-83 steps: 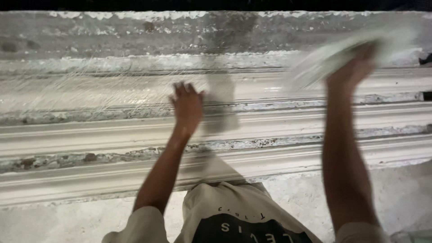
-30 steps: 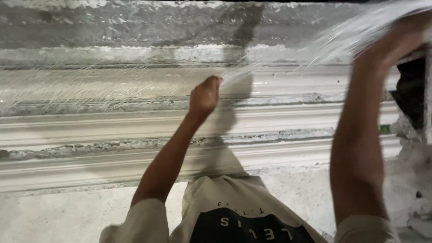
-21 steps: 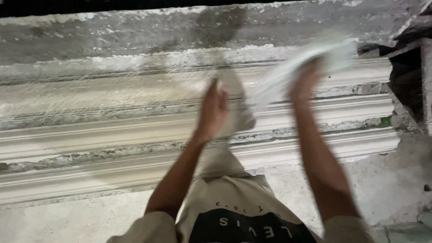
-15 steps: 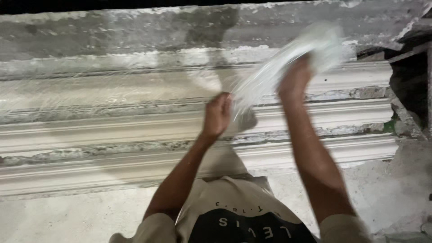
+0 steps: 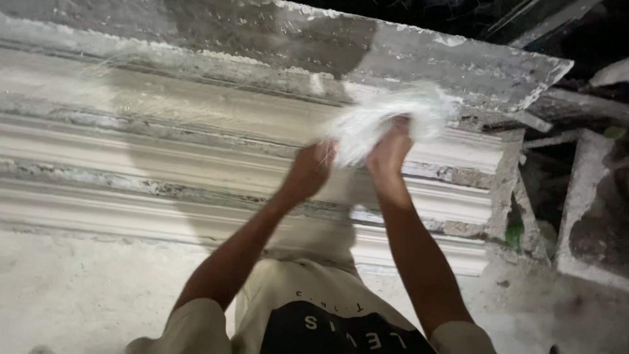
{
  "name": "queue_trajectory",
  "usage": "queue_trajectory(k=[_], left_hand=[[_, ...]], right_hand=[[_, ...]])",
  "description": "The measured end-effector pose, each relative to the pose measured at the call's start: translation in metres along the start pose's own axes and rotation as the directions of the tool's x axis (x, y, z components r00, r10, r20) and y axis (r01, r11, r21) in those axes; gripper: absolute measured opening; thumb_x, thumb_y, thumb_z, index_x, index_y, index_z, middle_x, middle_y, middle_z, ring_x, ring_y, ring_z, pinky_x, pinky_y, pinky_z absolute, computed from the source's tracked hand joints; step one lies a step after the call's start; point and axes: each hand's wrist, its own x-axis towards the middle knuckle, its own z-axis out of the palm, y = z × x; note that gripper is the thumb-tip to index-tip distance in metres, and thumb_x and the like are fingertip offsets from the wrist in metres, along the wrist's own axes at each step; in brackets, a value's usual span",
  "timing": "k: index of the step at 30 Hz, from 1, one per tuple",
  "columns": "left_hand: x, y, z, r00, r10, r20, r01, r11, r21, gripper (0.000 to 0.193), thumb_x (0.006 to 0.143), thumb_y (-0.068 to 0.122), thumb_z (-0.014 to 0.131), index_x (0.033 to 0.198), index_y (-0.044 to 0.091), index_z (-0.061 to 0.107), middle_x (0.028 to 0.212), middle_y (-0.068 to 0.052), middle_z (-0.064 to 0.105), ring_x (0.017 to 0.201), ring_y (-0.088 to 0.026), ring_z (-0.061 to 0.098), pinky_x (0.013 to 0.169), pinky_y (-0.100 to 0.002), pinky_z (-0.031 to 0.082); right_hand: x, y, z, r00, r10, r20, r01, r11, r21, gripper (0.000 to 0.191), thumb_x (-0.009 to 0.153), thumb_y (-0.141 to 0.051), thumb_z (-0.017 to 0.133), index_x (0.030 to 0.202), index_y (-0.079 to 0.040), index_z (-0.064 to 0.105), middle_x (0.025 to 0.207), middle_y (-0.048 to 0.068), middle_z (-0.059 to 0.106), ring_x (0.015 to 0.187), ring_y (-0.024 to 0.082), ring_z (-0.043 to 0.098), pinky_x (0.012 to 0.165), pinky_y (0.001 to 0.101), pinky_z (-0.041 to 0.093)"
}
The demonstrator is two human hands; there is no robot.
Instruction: The person applies plaster slurry by hand onto the grooves of long decorative cornice molds, washes plaster off their hands and arms at a water tap, dips and arranges bundles of white fiberglass strands into a bucket of slurry, wipes the mold edges with a cloth, and presses and smooths fresh plaster along the molded profiles.
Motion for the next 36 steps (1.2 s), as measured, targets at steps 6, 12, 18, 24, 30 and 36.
queue_trajectory(k=[6, 12, 18, 24, 30, 36], left_hand=[[0.009, -0.033, -0.020, 0.998, -0.047, -0.050, 0.056, 0.978, 0.202, 0.021, 0.109, 0.016, 0.051, 0.111, 0.006, 0.070, 0.103, -0.015, 0.073, 0.092, -0.029, 0.070, 0.075, -0.043, 0.060], [0.031, -0.053, -0.066, 0.984, -0.106, -0.140, 0.174, 0.688, 0.705, 0.042, 0.092, 0.026, 0.053, 0.114, -0.007, 0.067, 0.127, -0.029, 0.063, 0.121, -0.053, 0.054, 0.091, -0.071, 0.045], [0.000, 0.031, 0.009, 0.989, 0.120, -0.088, -0.139, 0.955, -0.262, 0.028, 0.103, 0.011, 0.051, 0.118, -0.006, 0.067, 0.112, -0.027, 0.070, 0.106, -0.041, 0.068, 0.097, -0.048, 0.055], [0.017, 0.018, -0.011, 0.980, 0.191, -0.064, -0.190, 0.982, 0.019, 0.019, 0.105, 0.013, 0.057, 0.105, 0.001, 0.070, 0.095, -0.018, 0.074, 0.081, -0.032, 0.070, 0.070, -0.042, 0.059], [0.052, -0.012, -0.017, 0.909, -0.320, 0.268, 0.311, 0.947, 0.077, 0.037, 0.108, 0.029, 0.040, 0.125, 0.012, 0.068, 0.117, -0.011, 0.073, 0.085, -0.030, 0.072, 0.071, -0.046, 0.062], [0.030, -0.016, -0.013, 0.990, 0.135, -0.039, -0.065, 0.688, 0.723, 0.064, 0.111, 0.051, 0.041, 0.144, -0.003, 0.036, 0.143, -0.027, 0.050, 0.132, -0.046, 0.055, 0.107, -0.068, 0.041]], right_hand=[[0.129, -0.104, -0.059, 0.963, -0.270, -0.023, 0.267, 0.960, -0.087, 0.068, 0.115, -0.040, 0.040, 0.162, 0.008, 0.035, 0.160, 0.035, 0.032, 0.149, 0.048, 0.036, 0.125, 0.0549, 0.030], [0.133, -0.138, -0.088, 0.926, -0.378, -0.010, 0.376, 0.923, -0.079, 0.067, 0.115, -0.039, 0.041, 0.161, 0.010, 0.038, 0.157, 0.039, 0.034, 0.146, 0.052, 0.039, 0.123, 0.0568, 0.033], [0.014, -0.010, -0.037, 0.995, -0.002, -0.100, -0.010, 0.993, -0.120, 0.063, 0.115, -0.036, 0.043, 0.160, 0.007, 0.037, 0.156, 0.030, 0.036, 0.145, 0.043, 0.039, 0.122, 0.0506, 0.032], [0.072, -0.093, -0.057, 0.945, -0.315, 0.083, 0.308, 0.779, -0.547, 0.055, 0.111, -0.036, 0.046, 0.143, 0.008, 0.056, 0.142, 0.023, 0.063, 0.127, 0.029, 0.057, 0.115, 0.0425, 0.046], [0.122, -0.212, -0.089, 0.779, -0.516, 0.357, 0.495, 0.855, 0.156, 0.057, 0.115, -0.041, 0.050, 0.154, 0.000, 0.044, 0.157, 0.018, 0.049, 0.147, 0.037, 0.048, 0.124, 0.0508, 0.036], [0.055, -0.157, -0.108, 0.873, -0.468, -0.136, 0.438, 0.876, -0.199, 0.065, 0.112, -0.045, 0.047, 0.157, 0.000, 0.036, 0.159, 0.020, 0.043, 0.146, 0.035, 0.044, 0.126, 0.0480, 0.035]])
